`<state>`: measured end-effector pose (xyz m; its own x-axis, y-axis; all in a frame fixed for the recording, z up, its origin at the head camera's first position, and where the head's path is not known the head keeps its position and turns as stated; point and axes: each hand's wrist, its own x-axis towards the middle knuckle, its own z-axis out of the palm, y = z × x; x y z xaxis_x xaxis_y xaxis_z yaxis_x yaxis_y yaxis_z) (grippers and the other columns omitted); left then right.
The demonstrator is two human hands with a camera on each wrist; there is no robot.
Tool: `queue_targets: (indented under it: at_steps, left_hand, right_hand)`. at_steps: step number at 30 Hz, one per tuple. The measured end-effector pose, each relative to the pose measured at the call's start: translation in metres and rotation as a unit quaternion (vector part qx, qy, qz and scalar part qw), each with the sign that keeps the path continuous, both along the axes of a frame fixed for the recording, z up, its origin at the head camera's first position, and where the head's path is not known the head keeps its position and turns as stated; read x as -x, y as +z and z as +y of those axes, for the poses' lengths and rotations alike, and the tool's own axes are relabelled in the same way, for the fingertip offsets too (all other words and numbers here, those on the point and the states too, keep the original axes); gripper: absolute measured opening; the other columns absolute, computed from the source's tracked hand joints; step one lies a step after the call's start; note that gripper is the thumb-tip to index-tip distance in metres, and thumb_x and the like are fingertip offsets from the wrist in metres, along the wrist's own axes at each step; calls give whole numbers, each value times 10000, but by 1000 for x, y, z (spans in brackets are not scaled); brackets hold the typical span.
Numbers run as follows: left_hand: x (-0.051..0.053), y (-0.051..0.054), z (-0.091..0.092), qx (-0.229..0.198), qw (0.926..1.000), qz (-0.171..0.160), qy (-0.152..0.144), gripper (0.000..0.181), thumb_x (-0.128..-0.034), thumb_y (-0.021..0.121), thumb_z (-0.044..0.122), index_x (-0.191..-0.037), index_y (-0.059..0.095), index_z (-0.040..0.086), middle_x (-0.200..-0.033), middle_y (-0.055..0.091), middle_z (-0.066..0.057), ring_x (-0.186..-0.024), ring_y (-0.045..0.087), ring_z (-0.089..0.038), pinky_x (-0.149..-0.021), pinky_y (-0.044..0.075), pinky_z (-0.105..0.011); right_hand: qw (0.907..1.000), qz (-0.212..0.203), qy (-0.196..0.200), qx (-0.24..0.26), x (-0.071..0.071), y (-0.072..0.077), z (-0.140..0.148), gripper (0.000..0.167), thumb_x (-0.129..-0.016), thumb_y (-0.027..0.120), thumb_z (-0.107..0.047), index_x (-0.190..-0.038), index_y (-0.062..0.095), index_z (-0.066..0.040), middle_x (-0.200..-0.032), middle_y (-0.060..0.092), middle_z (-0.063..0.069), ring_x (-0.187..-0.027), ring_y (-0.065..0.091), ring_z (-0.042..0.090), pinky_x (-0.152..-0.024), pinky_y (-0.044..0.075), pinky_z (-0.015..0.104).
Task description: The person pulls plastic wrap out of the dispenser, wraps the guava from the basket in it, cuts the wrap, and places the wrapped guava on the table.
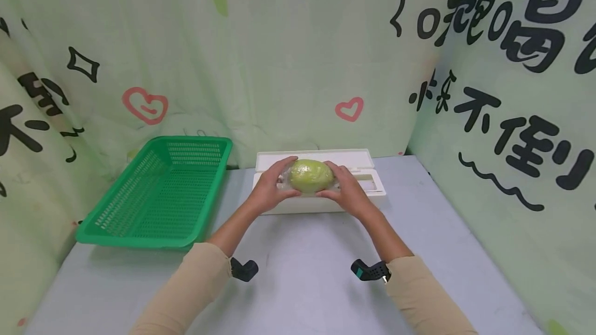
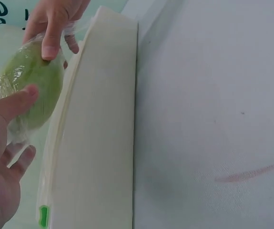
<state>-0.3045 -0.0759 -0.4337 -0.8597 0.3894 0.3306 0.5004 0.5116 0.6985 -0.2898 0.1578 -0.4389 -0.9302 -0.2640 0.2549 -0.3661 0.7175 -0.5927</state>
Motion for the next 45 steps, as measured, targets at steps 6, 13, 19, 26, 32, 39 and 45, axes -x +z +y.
queue_targets:
  at_steps: [6, 13, 19, 26, 32, 39, 45]
  left_hand:
    - [1, -1, -2, 28, 9997, -206, 150, 787, -758, 827, 238, -1427, 414, 213, -1432, 506, -40, -1238, 545, -243, -956, 520, -424]
    - [3, 9, -3, -71, 9988, -377, 318, 784, -757, 822, 288, -1434, 432, 239, -1441, 504, -25, -1232, 546, -241, -965, 516, -428]
    - [5, 20, -5, -239, 9984, -445, 272, 758, -764, 815, 295, -1427, 451, 244, -1395, 543, -28, -1121, 596, -236, -897, 545, -392]
    - [1, 35, -3, -420, 9982, -388, 187, 737, -772, 814, 268, -1418, 467, 205, -1355, 569, -59, -1083, 615, -243, -859, 555, -383]
    - [-7, 51, 0, -558, 9965, -544, 316, 743, -775, 812, 273, -1427, 458, 228, -1349, 569, -34, -1032, 624, -229, -813, 559, -349]
    - [-19, 71, -1, -717, 9953, -577, 306, 759, -769, 819, 284, -1431, 448, 273, -1373, 543, 13, -992, 630, -219, -817, 560, -352]
    - [-25, 83, -2, -712, 9959, -432, 339, 776, -770, 817, 298, -1445, 436, 257, -1445, 492, 45, -1041, 609, -216, -865, 547, -372]
  right_hand:
    - [9997, -37, -122, 185, 0, 0, -2, 823, -796, 782, -322, -1472, 356, -127, -1418, 461, 174, -1323, 443, 346, -1051, 429, 528]
    - [9996, 187, -162, 144, 3, 8, -3, 779, -819, 756, -326, -1467, 366, -136, -1397, 492, 144, -1288, 481, 308, -900, 545, 454]
    - [9995, 193, -154, 208, 3, 21, -4, 768, -826, 759, -298, -1466, 369, -127, -1391, 493, 150, -1279, 485, 316, -906, 540, 467]
    - [9994, 263, -154, 179, -2, 39, -2, 765, -817, 766, -297, -1455, 383, -119, -1402, 493, 149, -1277, 487, 322, -946, 514, 486]
    - [9995, 247, -84, 177, -8, 58, 1, 776, -813, 769, -301, -1462, 382, -122, -1422, 487, 141, -1266, 491, 317, -917, 526, 480]
    - [9993, 291, 6, 233, -16, 79, 3, 768, -821, 763, -302, -1465, 383, -128, -1418, 491, 143, -1268, 479, 324, -939, 506, 515]
    - [9990, 382, 14, 235, -22, 94, 2, 769, -818, 771, -285, -1465, 384, -136, -1427, 482, 137, -1282, 468, 317, -945, 503, 506]
